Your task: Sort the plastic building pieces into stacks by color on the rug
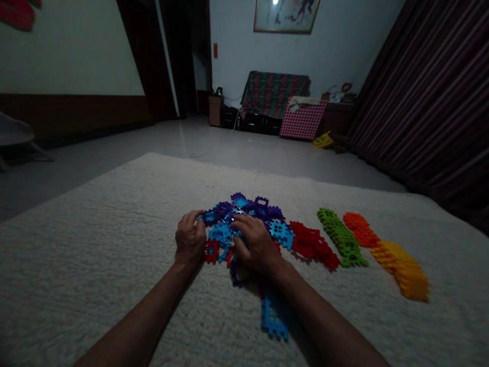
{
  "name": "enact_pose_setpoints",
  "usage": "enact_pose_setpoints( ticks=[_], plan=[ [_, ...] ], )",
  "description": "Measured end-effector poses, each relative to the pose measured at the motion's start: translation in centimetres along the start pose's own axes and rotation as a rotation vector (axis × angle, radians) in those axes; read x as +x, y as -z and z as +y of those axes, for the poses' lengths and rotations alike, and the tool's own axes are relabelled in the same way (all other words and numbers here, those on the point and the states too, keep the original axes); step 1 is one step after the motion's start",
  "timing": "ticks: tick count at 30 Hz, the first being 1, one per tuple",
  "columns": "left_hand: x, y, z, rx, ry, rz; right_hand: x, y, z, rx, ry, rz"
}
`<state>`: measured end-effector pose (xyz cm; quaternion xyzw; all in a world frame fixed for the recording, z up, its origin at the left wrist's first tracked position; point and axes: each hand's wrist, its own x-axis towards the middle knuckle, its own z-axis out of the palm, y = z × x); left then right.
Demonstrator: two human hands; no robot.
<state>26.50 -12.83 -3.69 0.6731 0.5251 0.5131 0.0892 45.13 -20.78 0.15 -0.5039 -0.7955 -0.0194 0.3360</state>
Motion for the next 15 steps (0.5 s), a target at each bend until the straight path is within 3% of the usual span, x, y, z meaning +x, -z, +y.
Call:
enact_pose_setpoints(
  ticks=[3,6,8,15],
  plan=[
    [-0.2,-0.3,-0.2,0.071,0.023,-0.069,4.7,-2.2,1.5,-0.088,-0.137,-0.090],
    [-0.3,-0.3,-0.1,0.105,0.028,-0.177,6.8,-3.4,2.3,-0.130,-0.222,-0.219],
    [-0.4,-0.1,0.1,0.117,0.033,-0.220,6.6,-3.5,2.4,-0.119,-0.185,-0.246],
    [-0.3,0.4,0.6,0.102,0.063,-0.233,2.7,-2.0,1.5,-0.097,-0.090,-0.125]
  ],
)
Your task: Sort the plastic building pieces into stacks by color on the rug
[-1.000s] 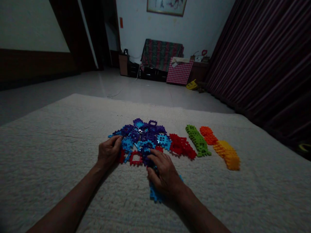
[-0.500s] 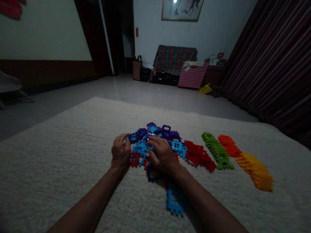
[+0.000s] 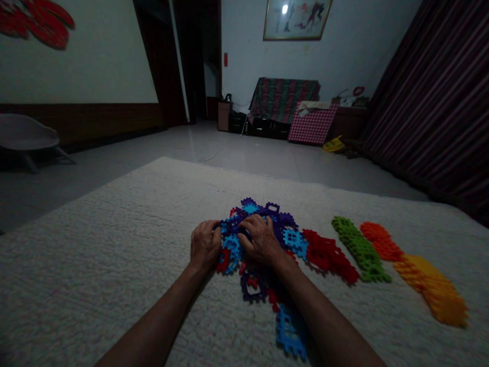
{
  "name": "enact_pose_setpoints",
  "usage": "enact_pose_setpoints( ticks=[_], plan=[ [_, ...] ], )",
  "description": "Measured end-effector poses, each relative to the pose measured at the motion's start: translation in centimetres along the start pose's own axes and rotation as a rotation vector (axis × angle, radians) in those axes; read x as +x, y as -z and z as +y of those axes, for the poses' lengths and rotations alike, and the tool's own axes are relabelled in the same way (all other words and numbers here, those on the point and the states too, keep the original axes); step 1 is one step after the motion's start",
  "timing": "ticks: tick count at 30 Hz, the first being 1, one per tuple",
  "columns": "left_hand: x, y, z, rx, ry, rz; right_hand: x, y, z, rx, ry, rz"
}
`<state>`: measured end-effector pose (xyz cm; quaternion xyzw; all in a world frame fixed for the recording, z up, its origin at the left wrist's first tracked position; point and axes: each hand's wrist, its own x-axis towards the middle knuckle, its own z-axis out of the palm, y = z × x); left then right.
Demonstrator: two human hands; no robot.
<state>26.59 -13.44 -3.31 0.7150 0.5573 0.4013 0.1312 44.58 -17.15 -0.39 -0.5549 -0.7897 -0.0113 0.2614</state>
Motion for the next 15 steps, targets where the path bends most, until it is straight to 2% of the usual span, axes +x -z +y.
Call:
enact_pose_setpoints(
  ticks=[3,7,9,13,15],
  plan=[
    [0.0,0.0,0.1,-0.018,0.011,0.000,-0.1,0.2,-0.2,-0.022,-0.017,0.048],
    [0.0,0.0,0.1,-0.023,0.015,0.004,2.8,0.0,0.2,-0.062,-0.058,0.075],
    [0.0,-0.1,0.1,-0.026,0.018,0.006,5.1,0.0,0.5,-0.102,-0.086,-0.021],
    [0.0,0.0,0.1,-0.038,0.027,0.015,9.5,0.0,0.6,-0.198,-0.185,-0.328],
    [0.0,0.0,0.2,-0.042,0.027,0.014,10.9,-0.3,0.5,-0.218,-0.220,-0.405]
  ],
)
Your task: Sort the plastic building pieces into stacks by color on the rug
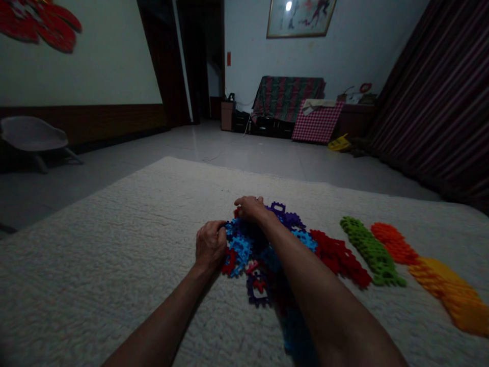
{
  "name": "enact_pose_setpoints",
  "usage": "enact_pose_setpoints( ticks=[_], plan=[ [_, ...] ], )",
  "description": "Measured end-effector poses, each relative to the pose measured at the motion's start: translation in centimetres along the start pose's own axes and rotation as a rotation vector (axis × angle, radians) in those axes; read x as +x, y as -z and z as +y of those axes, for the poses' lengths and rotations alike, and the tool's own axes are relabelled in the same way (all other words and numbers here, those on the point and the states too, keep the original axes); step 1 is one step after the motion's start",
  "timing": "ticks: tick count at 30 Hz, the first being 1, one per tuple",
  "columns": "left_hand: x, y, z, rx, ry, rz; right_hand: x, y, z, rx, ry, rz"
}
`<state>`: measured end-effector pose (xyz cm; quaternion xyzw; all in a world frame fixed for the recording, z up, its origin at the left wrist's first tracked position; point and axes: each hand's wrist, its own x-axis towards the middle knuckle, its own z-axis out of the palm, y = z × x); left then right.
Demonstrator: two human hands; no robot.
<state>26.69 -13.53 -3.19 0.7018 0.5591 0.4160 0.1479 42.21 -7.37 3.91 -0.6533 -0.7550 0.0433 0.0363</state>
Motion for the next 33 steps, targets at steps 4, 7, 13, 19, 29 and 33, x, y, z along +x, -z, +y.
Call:
enact_pose_setpoints(
  ticks=[4,7,13,19,29,33],
  plan=[
    [0.0,0.1,0.0,0.008,-0.004,-0.009,1.3,-0.6,-0.6,-0.008,-0.005,-0.022],
    [0.0,0.1,0.1,0.024,-0.011,-0.014,1.7,-1.2,-0.8,0.015,0.009,0.047],
    [0.0,0.1,0.2,0.033,-0.005,-0.010,1.7,-0.7,-0.1,0.310,0.027,0.457],
    [0.0,-0.1,-0.1,0.044,-0.027,0.001,-6.6,-0.3,4.6,0.782,-0.063,0.777],
    [0.0,-0.1,-0.4,0.078,-0.073,-0.004,-20.6,-2.8,12.2,0.317,-0.469,0.777],
    [0.1,-0.2,-0.6,0.055,-0.085,0.001,-23.4,-4.3,8.8,0.334,-0.412,0.845]
  ],
)
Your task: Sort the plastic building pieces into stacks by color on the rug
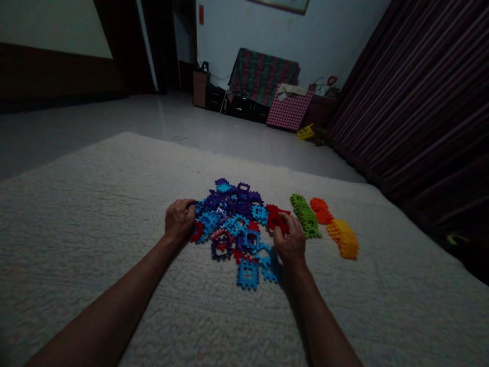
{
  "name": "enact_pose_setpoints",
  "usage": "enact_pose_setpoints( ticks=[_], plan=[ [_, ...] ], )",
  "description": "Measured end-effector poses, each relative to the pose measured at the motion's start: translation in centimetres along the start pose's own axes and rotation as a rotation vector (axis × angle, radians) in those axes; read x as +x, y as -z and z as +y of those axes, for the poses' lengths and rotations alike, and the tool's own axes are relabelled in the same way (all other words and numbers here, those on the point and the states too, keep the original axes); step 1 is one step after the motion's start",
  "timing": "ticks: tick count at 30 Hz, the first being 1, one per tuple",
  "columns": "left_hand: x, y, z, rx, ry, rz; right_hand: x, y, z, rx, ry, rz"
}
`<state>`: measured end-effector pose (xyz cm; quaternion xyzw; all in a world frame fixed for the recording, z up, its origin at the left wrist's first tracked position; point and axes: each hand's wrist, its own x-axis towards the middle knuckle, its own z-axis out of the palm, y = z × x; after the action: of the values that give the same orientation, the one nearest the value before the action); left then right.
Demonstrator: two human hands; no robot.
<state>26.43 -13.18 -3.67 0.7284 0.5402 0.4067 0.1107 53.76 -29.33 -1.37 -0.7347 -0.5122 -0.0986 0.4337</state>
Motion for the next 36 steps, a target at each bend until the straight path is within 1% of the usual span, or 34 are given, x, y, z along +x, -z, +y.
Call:
enact_pose_setpoints(
  ticks=[2,4,6,8,9,11,14,16,18,21,23,26,29,32,36],
  plan=[
    [0.0,0.2,-0.1,-0.006,-0.024,0.019,-2.8,0.2,-1.2,0.095,-0.023,-0.028],
    [0.0,0.8,0.0,-0.008,-0.090,0.047,-4.9,0.3,-2.0,0.134,0.002,-0.034],
    [-0.1,1.4,0.3,-0.005,-0.175,0.085,-5.8,0.2,-2.2,0.148,0.033,-0.034],
    [-0.5,1.9,1.1,0.007,-0.246,0.105,-5.9,-0.1,-2.0,0.157,0.047,-0.043],
    [-0.8,2.0,1.6,0.012,-0.278,0.092,-5.7,-0.2,-1.8,0.159,0.048,-0.054],
    [-1.5,1.7,3.0,0.012,-0.351,0.006,-5.3,-0.5,-1.6,0.145,0.049,-0.083],
    [-2.6,0.4,5.7,0.007,-0.476,-0.203,-5.1,-0.7,-1.6,0.099,0.043,-0.128],
    [-2.9,-0.6,7.8,0.024,-0.557,-0.332,-5.0,-0.8,-1.7,0.090,0.034,-0.138],
    [-2.8,-1.4,10.1,0.070,-0.601,-0.438,-5.0,-0.8,-1.7,0.108,0.029,-0.137],
    [-2.1,-2.3,13.4,0.193,-0.618,-0.579,-4.9,-0.9,-1.5,0.141,0.011,-0.123],
    [-1.8,-2.8,15.2,0.304,-0.609,-0.661,-4.8,-1.0,-1.5,0.146,-0.011,-0.108],
    [-1.8,-3.4,16.9,0.462,-0.535,-0.716,-4.8,-1.1,-1.5,0.136,-0.034,-0.095],
    [-2.0,-3.7,17.5,0.522,-0.495,-0.740,-4.8,-1.1,-1.6,0.127,-0.049,-0.101],
    [-2.0,-3.9,17.6,0.536,-0.481,-0.757,-4.7,-1.0,-1.7,0.121,-0.076,-0.108],
    [-1.9,-3.9,17.6,0.560,-0.474,-0.780,-4.3,-0.7,-1.4,0.118,-0.151,-0.052]
  ],
)
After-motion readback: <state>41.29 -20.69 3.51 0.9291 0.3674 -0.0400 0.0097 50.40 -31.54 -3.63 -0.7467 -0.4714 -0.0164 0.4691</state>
